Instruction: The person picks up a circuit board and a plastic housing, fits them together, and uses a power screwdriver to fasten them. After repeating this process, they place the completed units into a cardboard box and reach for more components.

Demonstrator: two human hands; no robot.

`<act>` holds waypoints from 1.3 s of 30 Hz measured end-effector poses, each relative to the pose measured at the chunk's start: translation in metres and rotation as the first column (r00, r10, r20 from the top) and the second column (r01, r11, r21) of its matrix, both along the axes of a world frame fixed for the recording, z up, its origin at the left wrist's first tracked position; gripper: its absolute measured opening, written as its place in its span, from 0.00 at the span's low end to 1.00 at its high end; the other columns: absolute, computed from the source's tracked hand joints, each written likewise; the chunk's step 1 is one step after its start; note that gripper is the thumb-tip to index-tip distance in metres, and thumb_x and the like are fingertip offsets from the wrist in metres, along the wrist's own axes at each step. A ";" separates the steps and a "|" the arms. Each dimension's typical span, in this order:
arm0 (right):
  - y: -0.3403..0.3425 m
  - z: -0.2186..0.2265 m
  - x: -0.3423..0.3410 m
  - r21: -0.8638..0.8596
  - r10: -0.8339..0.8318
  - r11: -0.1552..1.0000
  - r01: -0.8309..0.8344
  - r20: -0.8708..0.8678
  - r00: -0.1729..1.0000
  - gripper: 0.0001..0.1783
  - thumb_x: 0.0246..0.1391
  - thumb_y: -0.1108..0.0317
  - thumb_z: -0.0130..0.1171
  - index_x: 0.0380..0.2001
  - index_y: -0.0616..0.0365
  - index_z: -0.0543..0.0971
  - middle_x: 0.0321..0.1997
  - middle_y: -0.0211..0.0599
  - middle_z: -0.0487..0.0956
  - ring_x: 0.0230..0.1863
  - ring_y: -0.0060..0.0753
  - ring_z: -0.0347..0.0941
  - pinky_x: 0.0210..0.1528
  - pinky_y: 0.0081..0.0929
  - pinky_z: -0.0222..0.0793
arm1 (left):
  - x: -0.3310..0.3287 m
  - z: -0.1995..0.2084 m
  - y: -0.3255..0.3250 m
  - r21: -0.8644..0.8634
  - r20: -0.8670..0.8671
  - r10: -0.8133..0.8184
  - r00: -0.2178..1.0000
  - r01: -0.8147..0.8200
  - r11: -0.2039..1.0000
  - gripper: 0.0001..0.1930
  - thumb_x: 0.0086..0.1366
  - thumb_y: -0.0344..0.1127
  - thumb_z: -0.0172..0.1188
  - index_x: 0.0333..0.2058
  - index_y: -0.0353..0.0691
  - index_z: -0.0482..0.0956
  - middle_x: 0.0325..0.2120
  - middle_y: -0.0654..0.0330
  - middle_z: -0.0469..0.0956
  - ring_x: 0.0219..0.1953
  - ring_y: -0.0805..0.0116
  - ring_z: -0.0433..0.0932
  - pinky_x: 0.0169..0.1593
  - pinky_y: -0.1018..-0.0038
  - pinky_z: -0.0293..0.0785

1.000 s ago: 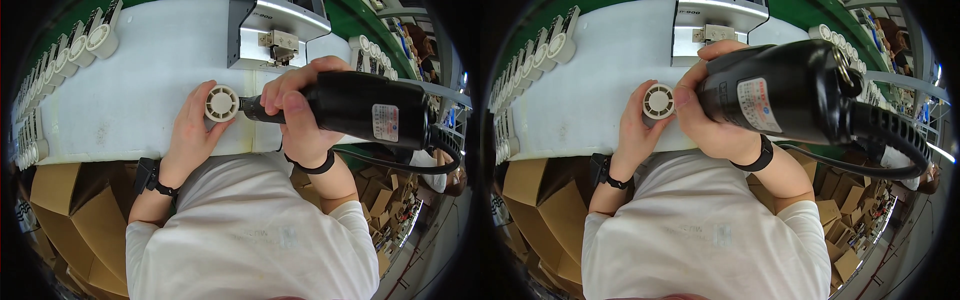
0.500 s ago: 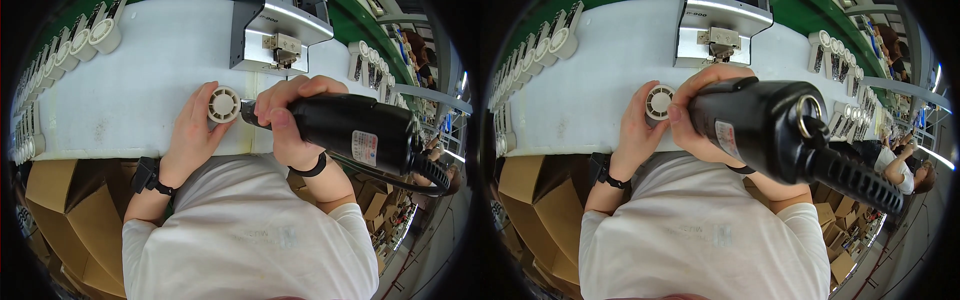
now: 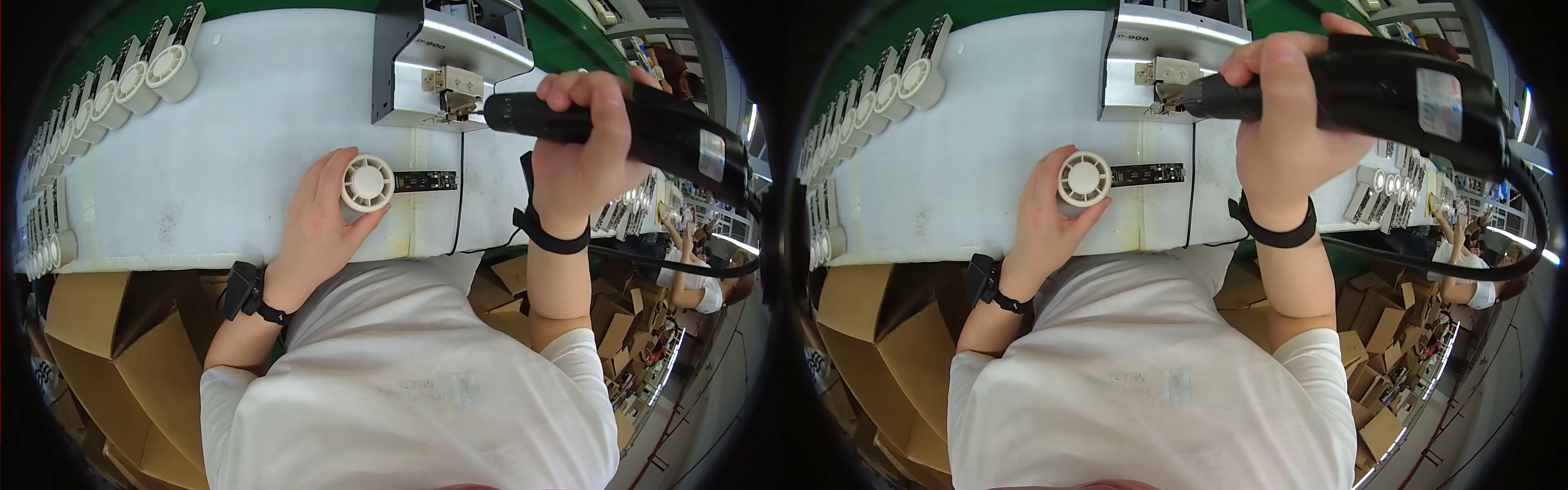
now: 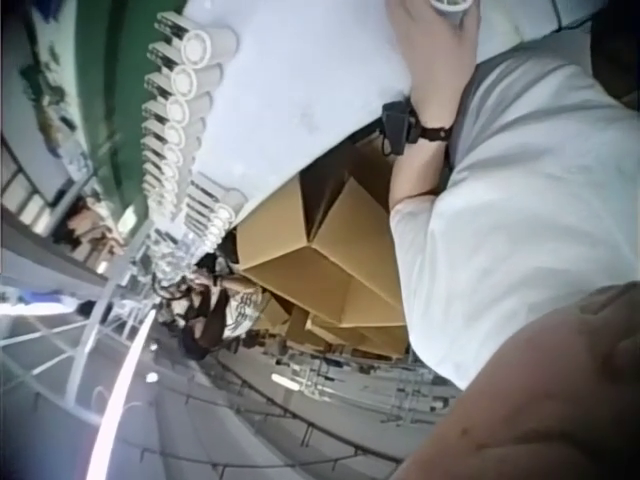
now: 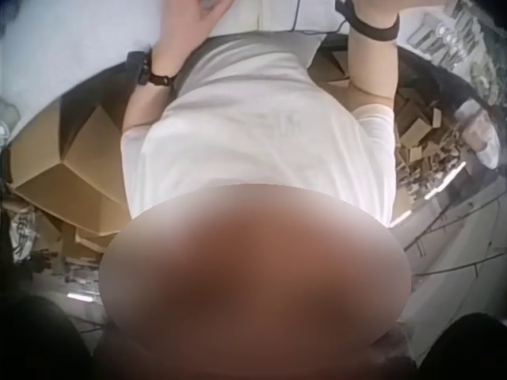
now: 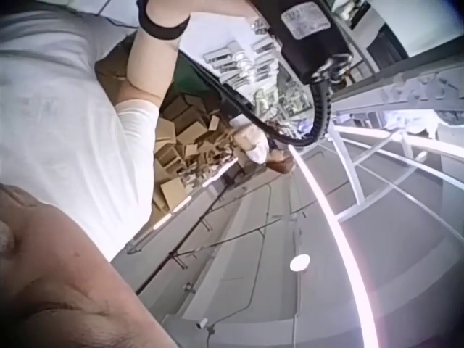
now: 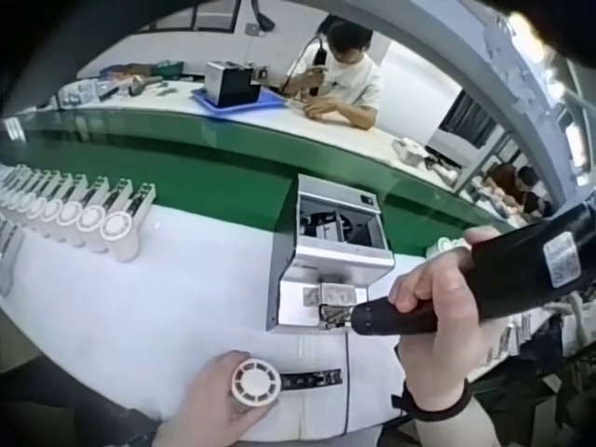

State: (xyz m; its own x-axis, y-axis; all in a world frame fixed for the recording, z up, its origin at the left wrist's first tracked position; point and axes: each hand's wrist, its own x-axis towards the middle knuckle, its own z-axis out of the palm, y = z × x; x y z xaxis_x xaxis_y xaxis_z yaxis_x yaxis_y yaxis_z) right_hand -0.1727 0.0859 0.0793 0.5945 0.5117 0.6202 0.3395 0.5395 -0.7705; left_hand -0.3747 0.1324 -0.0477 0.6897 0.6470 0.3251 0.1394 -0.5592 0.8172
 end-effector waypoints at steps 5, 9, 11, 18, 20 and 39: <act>0.012 -0.008 0.004 -0.024 -0.003 1.000 0.005 0.095 0.996 0.18 0.52 0.79 0.50 0.46 0.64 0.62 0.23 0.38 0.71 0.20 0.32 0.67 0.28 0.35 0.70 | 0.001 0.001 0.000 -0.008 -0.007 -0.032 0.999 0.031 0.999 0.32 0.49 0.32 0.69 0.51 0.33 0.64 0.46 0.46 0.71 0.46 0.46 0.72 0.47 0.61 0.71; 0.015 -0.016 0.006 -0.094 0.066 0.994 -0.063 0.039 0.997 0.18 0.51 0.80 0.51 0.45 0.65 0.62 0.23 0.38 0.72 0.20 0.32 0.68 0.28 0.35 0.71 | 0.000 0.001 -0.001 -0.015 0.003 -0.047 0.999 0.047 0.999 0.32 0.49 0.32 0.70 0.51 0.33 0.64 0.46 0.46 0.71 0.46 0.46 0.72 0.48 0.61 0.71; 0.014 -0.012 0.004 -0.141 0.064 0.988 -0.057 0.047 0.997 0.17 0.51 0.80 0.51 0.45 0.65 0.62 0.23 0.38 0.72 0.20 0.32 0.68 0.28 0.35 0.70 | 0.001 0.000 -0.001 -0.015 0.008 -0.055 0.998 0.055 0.998 0.33 0.48 0.32 0.70 0.52 0.33 0.64 0.47 0.46 0.71 0.46 0.46 0.72 0.48 0.61 0.71; -0.033 -0.015 -0.013 -0.216 0.070 0.973 -0.077 -0.039 0.997 0.17 0.52 0.76 0.52 0.46 0.61 0.63 0.23 0.35 0.70 0.21 0.31 0.65 0.27 0.35 0.67 | 0.001 -0.005 0.000 -0.014 0.004 -0.037 0.999 0.037 0.999 0.35 0.48 0.29 0.71 0.54 0.35 0.63 0.49 0.48 0.70 0.49 0.49 0.72 0.50 0.64 0.71; -0.051 -0.023 -0.015 -0.184 0.057 0.981 -0.066 -0.053 0.997 0.19 0.52 0.75 0.53 0.47 0.58 0.64 0.22 0.33 0.68 0.20 0.30 0.63 0.27 0.35 0.65 | 0.001 -0.004 0.000 -0.025 0.001 -0.037 0.999 0.037 0.999 0.35 0.47 0.29 0.71 0.54 0.35 0.63 0.49 0.48 0.70 0.49 0.50 0.72 0.50 0.64 0.71; -0.080 -0.047 -0.007 -0.195 0.044 0.978 -0.069 -0.133 0.990 0.20 0.53 0.74 0.55 0.48 0.54 0.64 0.23 0.33 0.68 0.21 0.30 0.64 0.29 0.34 0.64 | 0.005 -0.003 -0.005 -0.016 0.001 -0.037 0.999 0.037 0.999 0.35 0.48 0.29 0.70 0.54 0.36 0.63 0.46 0.47 0.71 0.44 0.49 0.74 0.44 0.64 0.73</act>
State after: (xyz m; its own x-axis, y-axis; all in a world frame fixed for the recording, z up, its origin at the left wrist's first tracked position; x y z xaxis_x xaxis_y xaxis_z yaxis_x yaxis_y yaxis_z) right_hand -0.1802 0.0063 0.0327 0.6288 0.6520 0.4236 0.2048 0.3866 -0.8992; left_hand -0.3702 0.1277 -0.0510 0.7130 0.6261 0.3157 0.1179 -0.5508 0.8262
